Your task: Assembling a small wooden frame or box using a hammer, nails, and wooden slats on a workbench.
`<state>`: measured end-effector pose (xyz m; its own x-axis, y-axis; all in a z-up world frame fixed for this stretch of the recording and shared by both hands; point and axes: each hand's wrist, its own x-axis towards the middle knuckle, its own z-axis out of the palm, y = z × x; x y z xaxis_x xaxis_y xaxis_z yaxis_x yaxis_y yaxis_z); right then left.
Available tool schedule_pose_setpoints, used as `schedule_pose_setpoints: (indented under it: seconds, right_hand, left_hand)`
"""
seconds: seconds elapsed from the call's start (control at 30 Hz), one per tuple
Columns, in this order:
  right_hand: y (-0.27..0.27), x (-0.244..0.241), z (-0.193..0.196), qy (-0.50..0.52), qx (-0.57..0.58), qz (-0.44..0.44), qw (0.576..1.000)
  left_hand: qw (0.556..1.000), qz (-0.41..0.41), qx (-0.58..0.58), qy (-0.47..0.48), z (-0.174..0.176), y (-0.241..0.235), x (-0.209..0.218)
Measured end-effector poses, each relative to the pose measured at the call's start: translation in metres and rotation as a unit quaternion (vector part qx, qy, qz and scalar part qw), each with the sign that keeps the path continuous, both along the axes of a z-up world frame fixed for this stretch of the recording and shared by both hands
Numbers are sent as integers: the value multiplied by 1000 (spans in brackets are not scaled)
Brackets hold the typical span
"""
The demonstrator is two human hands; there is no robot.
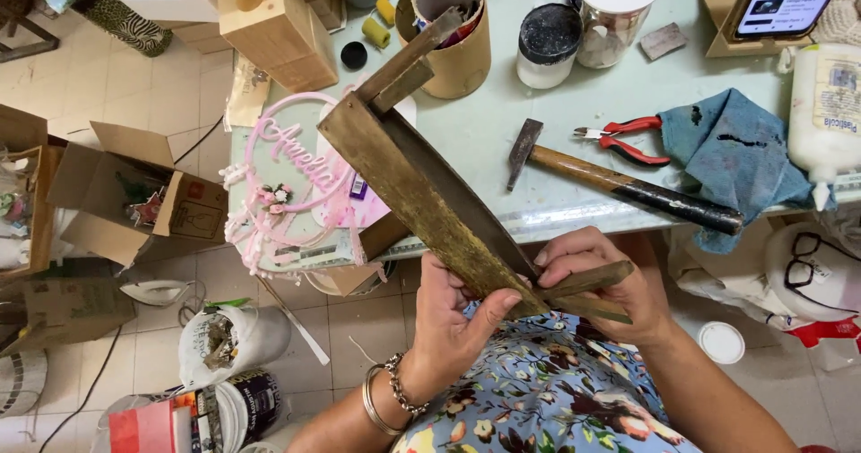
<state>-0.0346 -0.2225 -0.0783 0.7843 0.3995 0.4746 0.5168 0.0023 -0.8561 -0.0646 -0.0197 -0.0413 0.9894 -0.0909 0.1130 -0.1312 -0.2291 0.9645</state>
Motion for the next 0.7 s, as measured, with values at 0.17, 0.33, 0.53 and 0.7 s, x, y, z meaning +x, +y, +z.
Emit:
schedule_pose_setpoints:
  seconds: [0.17, 0.33, 0.53, 0.7]
  right_hand:
    - [6, -2, 3, 31, 34, -10, 999]
    - [4, 4, 0, 1, 45, 16, 999]
    - [18, 4, 1, 61, 148, 50, 986]
    - [22, 3, 11, 68, 118, 24, 990]
  left_hand:
    - [995, -46, -83, -8, 7, -3, 2]
    - [984, -80, -72, -141, 11, -6, 2]
    - [987, -104, 11, -122, 11, -2, 5]
    - [965, -21, 110, -237, -10, 4, 5]
